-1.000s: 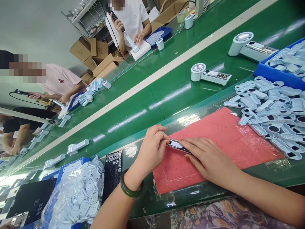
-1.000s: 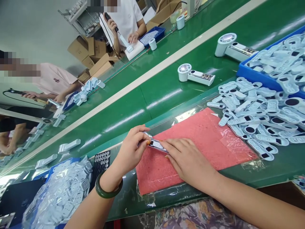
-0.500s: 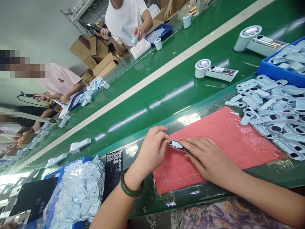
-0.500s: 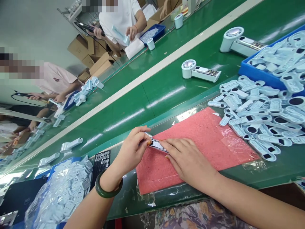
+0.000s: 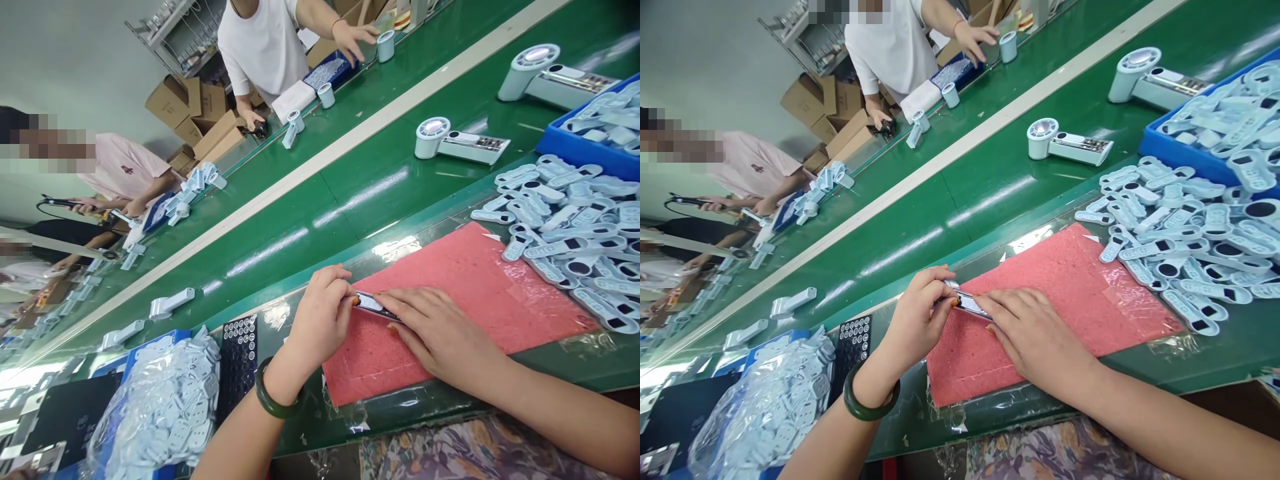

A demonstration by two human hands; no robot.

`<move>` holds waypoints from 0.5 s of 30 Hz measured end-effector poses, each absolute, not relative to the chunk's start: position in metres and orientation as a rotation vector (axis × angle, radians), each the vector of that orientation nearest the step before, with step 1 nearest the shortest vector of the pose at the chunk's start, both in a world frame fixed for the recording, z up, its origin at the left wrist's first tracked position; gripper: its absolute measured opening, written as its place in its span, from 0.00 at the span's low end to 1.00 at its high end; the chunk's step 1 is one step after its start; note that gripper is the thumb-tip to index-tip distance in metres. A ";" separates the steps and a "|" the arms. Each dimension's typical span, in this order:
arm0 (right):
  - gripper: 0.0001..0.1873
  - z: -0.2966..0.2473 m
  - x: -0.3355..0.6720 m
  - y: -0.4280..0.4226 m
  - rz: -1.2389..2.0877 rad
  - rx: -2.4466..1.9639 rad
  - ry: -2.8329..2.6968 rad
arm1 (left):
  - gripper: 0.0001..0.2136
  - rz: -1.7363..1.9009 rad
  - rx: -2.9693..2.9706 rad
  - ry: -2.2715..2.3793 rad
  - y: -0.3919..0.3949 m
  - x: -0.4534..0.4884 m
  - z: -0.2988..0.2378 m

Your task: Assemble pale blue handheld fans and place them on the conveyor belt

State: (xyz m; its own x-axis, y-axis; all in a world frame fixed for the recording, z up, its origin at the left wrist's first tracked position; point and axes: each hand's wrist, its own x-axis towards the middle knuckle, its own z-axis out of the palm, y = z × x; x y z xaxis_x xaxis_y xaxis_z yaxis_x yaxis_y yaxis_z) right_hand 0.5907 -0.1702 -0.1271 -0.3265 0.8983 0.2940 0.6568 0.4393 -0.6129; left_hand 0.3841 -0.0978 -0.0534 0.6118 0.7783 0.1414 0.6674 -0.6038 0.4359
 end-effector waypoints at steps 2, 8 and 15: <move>0.23 -0.127 0.591 -0.170 0.513 -1.302 -2.088 | 0.07 0.503 2.502 1.169 -0.099 0.384 -0.057; 0.23 -0.127 0.590 -0.170 0.506 -1.304 -2.092 | 0.07 0.472 2.458 1.185 -0.097 0.384 -0.057; 0.23 -0.127 0.590 -0.170 0.507 -1.300 -2.096 | 0.06 0.445 2.386 1.219 -0.095 0.385 -0.052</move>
